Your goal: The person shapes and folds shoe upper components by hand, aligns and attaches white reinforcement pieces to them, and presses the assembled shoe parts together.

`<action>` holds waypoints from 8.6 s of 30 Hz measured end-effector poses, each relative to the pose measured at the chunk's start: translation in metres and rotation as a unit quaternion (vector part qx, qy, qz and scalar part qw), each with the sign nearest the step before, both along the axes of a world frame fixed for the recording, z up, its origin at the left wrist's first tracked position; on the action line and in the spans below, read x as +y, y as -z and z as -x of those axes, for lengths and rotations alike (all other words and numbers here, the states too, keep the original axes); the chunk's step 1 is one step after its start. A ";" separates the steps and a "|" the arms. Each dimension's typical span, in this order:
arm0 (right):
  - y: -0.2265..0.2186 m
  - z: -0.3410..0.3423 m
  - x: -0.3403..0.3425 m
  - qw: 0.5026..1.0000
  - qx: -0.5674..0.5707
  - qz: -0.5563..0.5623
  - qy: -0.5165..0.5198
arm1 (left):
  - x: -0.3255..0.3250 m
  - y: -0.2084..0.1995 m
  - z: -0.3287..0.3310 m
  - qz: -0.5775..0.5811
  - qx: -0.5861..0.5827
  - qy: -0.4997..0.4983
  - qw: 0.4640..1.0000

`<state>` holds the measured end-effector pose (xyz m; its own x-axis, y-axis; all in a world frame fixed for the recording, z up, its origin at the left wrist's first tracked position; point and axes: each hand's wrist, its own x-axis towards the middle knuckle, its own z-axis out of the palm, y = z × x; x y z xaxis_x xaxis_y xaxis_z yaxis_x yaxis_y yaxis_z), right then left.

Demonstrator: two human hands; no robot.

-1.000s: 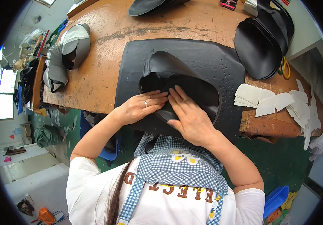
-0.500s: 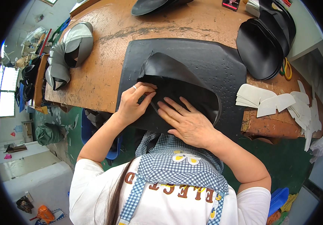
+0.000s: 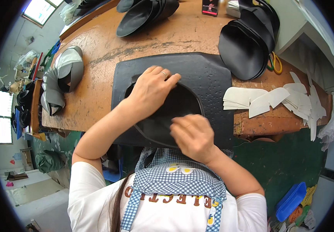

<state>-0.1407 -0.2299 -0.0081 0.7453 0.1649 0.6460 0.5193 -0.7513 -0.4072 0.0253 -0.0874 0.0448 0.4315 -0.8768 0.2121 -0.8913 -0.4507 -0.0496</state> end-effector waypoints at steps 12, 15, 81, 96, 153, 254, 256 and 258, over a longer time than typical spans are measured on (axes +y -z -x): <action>0.005 -0.019 -0.022 0.944 0.228 -0.049 0.232 | -0.021 -0.011 -0.023 -0.204 0.132 -0.006 0.970; 0.001 -0.019 -0.018 0.936 0.244 -0.022 0.254 | -0.024 0.001 -0.015 -0.025 0.076 0.208 0.975; 0.012 -0.017 -0.009 0.942 0.265 0.192 0.070 | -0.013 0.008 -0.050 -0.202 0.166 -0.105 0.959; 0.010 -0.012 0.001 0.946 0.243 0.201 0.075 | 0.013 -0.020 -0.056 -0.088 0.315 -0.046 0.944; -0.010 -0.011 -0.015 0.940 0.265 0.206 -0.069 | 0.027 0.011 -0.065 -0.142 0.141 -0.268 0.943; -0.062 -0.097 -0.051 0.746 0.594 -0.167 -0.250 | 0.042 0.011 0.049 0.262 0.337 -0.060 0.902; -0.060 -0.097 -0.051 0.741 0.602 -0.174 -0.243 | 0.040 0.012 0.049 0.264 0.339 -0.062 0.901; -0.061 -0.097 -0.050 0.741 0.601 -0.174 -0.244 | 0.040 0.012 0.049 0.266 0.341 -0.064 0.900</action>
